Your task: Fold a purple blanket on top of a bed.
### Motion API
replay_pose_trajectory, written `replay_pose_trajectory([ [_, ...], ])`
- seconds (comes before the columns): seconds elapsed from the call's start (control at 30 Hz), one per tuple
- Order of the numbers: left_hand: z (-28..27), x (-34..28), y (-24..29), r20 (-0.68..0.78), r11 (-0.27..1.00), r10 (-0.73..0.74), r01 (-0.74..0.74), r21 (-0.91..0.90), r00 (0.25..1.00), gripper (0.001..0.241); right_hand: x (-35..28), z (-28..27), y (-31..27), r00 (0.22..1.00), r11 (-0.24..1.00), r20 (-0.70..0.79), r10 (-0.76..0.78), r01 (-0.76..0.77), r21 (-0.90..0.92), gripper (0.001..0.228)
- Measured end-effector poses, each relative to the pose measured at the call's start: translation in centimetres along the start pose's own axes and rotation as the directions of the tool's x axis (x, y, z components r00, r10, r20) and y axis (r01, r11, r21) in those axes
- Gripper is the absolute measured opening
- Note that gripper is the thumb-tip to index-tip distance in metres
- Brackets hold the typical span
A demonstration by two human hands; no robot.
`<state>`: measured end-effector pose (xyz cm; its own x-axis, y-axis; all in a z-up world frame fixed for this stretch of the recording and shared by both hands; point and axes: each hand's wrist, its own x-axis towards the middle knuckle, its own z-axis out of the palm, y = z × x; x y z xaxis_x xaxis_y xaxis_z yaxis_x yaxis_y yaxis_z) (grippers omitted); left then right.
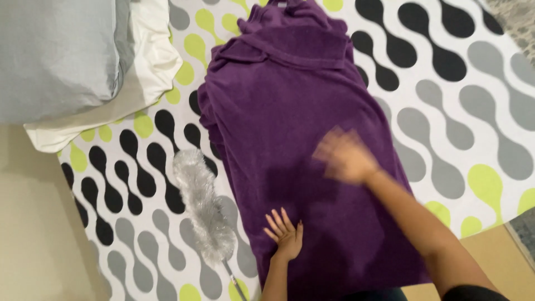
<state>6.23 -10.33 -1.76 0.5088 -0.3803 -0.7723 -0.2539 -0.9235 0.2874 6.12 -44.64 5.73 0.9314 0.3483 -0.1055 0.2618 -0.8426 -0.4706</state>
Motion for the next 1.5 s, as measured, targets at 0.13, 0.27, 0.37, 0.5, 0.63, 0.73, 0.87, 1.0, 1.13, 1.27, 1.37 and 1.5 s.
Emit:
replay_pose_trajectory([
  [0.13,-0.6,0.5,0.3,-0.001,0.999,0.007,-0.007,-0.035,1.000,0.087,-4.2,0.5,9.0,0.139,0.390,-0.516,0.845,-0.821,0.418,0.065],
  [0.27,-0.5,0.0,0.1,-0.005,0.997,0.030,-0.030,-0.067,1.000,0.088,-7.5,0.2,3.9,0.235,0.545,-0.599,0.765,-0.733,0.408,0.064],
  [0.37,-0.2,-0.1,-0.4,-0.046,0.996,0.055,-0.057,-0.062,0.997,0.088,-4.8,2.4,-8.1,0.604,0.735,-0.462,0.650,-0.654,0.179,0.063],
  [0.5,2.1,1.4,-1.8,-0.229,0.995,0.096,-0.095,0.014,0.969,0.091,-7.9,11.1,-15.9,0.910,0.944,-0.255,0.327,-0.305,0.125,0.065],
  [0.63,-1.7,-3.0,0.4,-0.204,0.988,0.136,-0.147,-0.040,0.969,0.092,-13.4,11.0,-11.9,0.862,0.952,-0.404,0.305,-0.271,0.140,0.058],
  [0.73,-2.9,-6.5,-1.1,-0.330,0.953,0.274,-0.301,-0.033,0.903,0.084,-17.9,9.3,-7.5,0.706,0.824,-0.463,0.536,-0.556,0.105,0.064],
  [0.87,1.0,-11.1,-5.7,-0.641,0.968,0.250,-0.191,0.161,0.726,0.078,-22.8,9.5,-5.1,0.456,0.548,-0.450,0.768,-0.831,0.095,0.073],
  [1.0,14.2,-13.1,-11.5,-0.715,0.758,-0.418,-0.219,-0.615,0.561,0.094,-21.8,11.5,-7.0,0.385,0.557,-0.431,0.816,-0.721,0.411,0.077],
  [1.13,24.1,-12.4,-10.5,0.181,-0.398,-0.434,-0.008,-0.917,0.883,0.086,-20.3,12.4,-9.6,0.303,0.493,-0.389,0.870,-0.546,0.677,0.088],
  [1.27,25.1,-12.7,-0.8,0.141,-0.688,-0.032,0.081,-0.721,0.990,0.075,-21.2,13.0,-8.3,0.276,0.262,-0.140,0.951,-0.481,0.837,0.080],
  [1.37,25.1,-9.9,5.3,0.189,-0.674,0.207,0.280,-0.684,0.960,0.072,-22.2,14.3,-8.3,0.350,0.212,-0.059,0.935,-0.419,0.883,0.068],
  [1.5,25.6,-8.8,9.5,0.241,-0.656,-0.070,0.137,-0.742,0.968,0.071,-22.6,16.5,-9.1,0.377,0.107,0.041,0.925,-0.363,0.926,0.055],
])
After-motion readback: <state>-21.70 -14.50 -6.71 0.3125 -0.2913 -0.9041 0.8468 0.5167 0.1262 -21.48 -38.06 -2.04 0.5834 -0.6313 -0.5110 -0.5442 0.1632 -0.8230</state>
